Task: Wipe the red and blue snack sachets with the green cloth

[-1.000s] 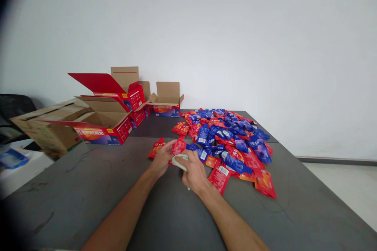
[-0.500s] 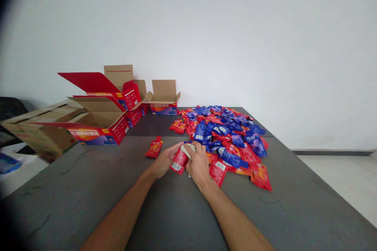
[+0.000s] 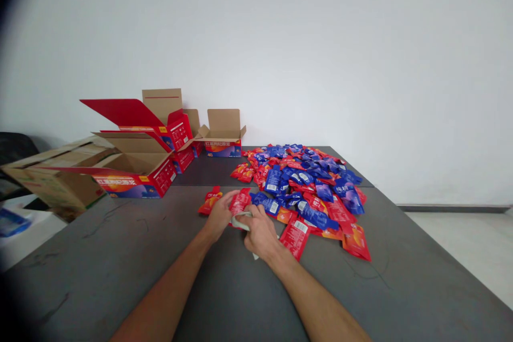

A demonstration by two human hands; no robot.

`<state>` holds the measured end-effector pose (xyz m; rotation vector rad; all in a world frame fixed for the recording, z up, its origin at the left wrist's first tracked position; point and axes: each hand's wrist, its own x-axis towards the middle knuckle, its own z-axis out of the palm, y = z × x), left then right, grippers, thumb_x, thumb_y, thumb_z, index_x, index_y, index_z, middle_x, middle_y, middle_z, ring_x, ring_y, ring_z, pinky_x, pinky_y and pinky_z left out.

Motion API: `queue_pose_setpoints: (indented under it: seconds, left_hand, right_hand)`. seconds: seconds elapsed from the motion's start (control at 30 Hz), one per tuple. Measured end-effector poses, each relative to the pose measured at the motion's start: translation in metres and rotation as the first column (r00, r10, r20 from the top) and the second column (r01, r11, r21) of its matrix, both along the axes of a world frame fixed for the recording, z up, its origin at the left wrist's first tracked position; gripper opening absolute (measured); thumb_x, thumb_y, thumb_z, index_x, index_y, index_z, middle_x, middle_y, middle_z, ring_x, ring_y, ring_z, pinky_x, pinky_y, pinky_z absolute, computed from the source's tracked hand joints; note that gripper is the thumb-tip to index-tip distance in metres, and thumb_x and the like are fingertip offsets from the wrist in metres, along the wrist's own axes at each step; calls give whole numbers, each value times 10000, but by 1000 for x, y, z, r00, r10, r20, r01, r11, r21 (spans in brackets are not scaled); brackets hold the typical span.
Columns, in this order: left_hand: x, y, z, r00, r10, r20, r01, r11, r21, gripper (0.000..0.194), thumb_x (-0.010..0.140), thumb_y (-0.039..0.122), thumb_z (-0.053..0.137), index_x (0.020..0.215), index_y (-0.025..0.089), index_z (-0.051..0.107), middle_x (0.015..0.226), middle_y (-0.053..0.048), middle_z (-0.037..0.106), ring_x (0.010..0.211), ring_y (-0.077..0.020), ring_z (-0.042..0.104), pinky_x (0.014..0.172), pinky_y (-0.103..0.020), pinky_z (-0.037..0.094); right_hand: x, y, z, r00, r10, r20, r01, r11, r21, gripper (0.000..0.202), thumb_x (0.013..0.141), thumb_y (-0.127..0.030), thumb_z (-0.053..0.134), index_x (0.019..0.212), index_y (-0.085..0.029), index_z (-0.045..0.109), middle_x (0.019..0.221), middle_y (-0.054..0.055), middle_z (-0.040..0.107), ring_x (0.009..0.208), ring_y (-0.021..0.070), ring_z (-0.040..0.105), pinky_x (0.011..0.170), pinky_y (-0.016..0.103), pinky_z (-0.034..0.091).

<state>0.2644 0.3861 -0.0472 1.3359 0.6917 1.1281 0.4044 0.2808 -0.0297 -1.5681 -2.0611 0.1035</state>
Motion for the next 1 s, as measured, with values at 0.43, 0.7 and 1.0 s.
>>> queue_pose_setpoints:
  seconds: [0.43, 0.7, 1.0]
  left_hand:
    - [-21, 23, -23, 766, 382, -517, -202, 906, 371, 386, 653, 49, 606, 989, 193, 729, 1168, -147, 628, 1217, -327, 487, 1117, -469, 260]
    - [-34, 24, -17, 569, 481, -667, -271, 876, 400, 411, 730, 98, 599, 1068, 273, 753, 1367, -127, 554, 1325, -394, 334, 1108, -586, 203]
    - [-8, 8, -11, 904, 17, -428, 159, 914, 373, 403, 770, 110, 610, 1101, 288, 756, 1247, -78, 676, 1279, -304, 477, 1195, -480, 196]
  right_hand:
    - [31, 18, -8, 955, -280, -98, 287, 955, 70, 467, 815, -79, 560, 1247, -222, 668, 1303, 99, 613, 1175, 257, 538, 1025, 392, 403]
    - [44, 23, -15, 915, -401, -35, 398, 914, -75, 380, 849, -209, 596, 1227, -208, 636, 1082, 88, 728, 979, 243, 656, 891, 344, 444]
    - [32, 17, -6, 996, -89, 7, 89, 992, -92, 324, 780, -90, 581, 1053, -221, 698, 1029, 47, 720, 968, 205, 627, 932, 322, 392]
